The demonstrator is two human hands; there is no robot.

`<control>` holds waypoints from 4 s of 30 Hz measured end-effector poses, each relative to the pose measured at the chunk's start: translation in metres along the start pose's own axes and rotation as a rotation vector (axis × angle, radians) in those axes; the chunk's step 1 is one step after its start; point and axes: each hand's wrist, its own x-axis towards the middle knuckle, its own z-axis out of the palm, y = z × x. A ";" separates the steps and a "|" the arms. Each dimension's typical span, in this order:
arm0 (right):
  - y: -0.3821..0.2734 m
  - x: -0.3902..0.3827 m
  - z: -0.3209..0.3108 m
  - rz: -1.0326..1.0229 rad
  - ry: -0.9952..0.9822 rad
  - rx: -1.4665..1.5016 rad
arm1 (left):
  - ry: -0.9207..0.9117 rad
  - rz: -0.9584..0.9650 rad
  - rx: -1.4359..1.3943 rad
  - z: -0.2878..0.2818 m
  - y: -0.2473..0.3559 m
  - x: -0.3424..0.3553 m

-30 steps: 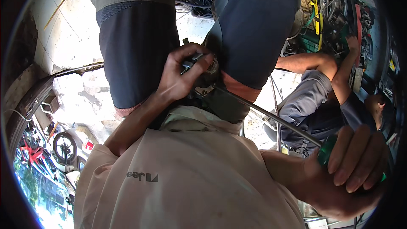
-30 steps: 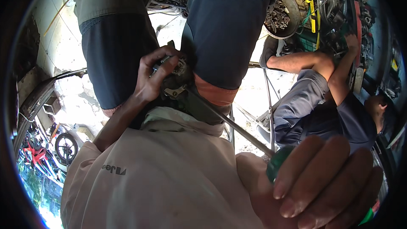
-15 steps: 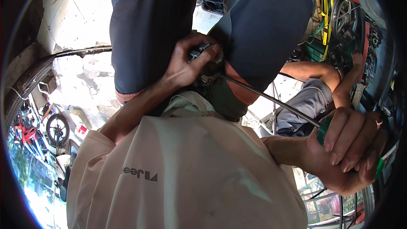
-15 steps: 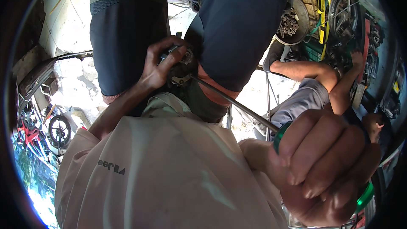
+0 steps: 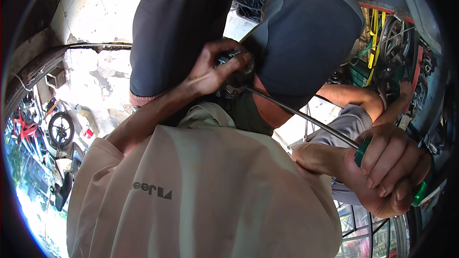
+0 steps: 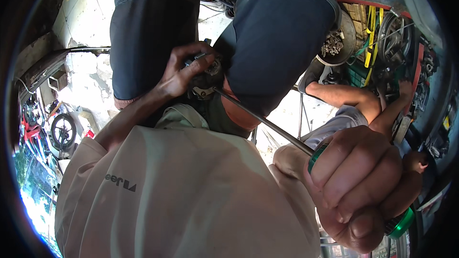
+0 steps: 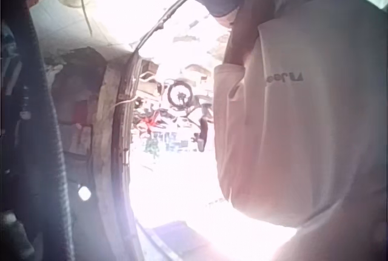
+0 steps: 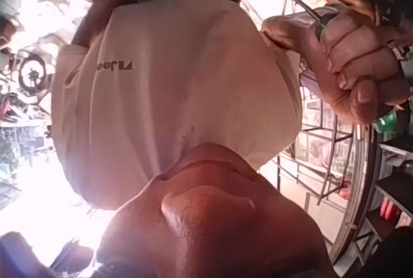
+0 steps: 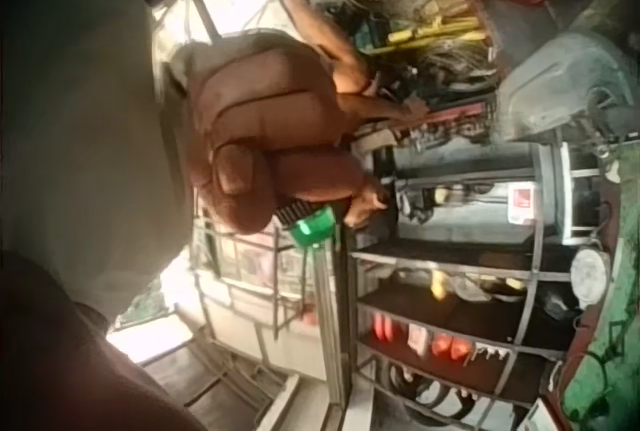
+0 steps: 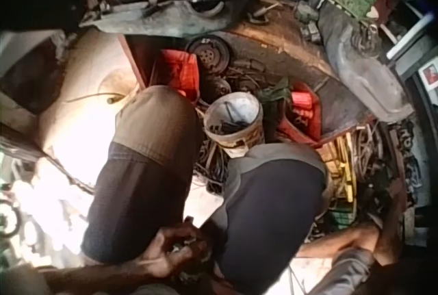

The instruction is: The person is disassembling a motorcycle carburetor using a screwdriver on a workbench in a repair shop.

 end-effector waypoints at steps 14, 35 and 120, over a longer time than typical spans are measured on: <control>0.022 0.032 -0.006 0.202 -0.420 0.317 | -0.310 0.030 0.238 0.006 0.005 0.028; -0.040 0.010 0.019 0.049 -0.240 0.044 | -0.028 0.111 -0.048 0.000 0.018 -0.004; 0.006 -0.012 0.055 0.002 -0.252 0.157 | 0.062 0.027 0.073 0.013 -0.001 -0.002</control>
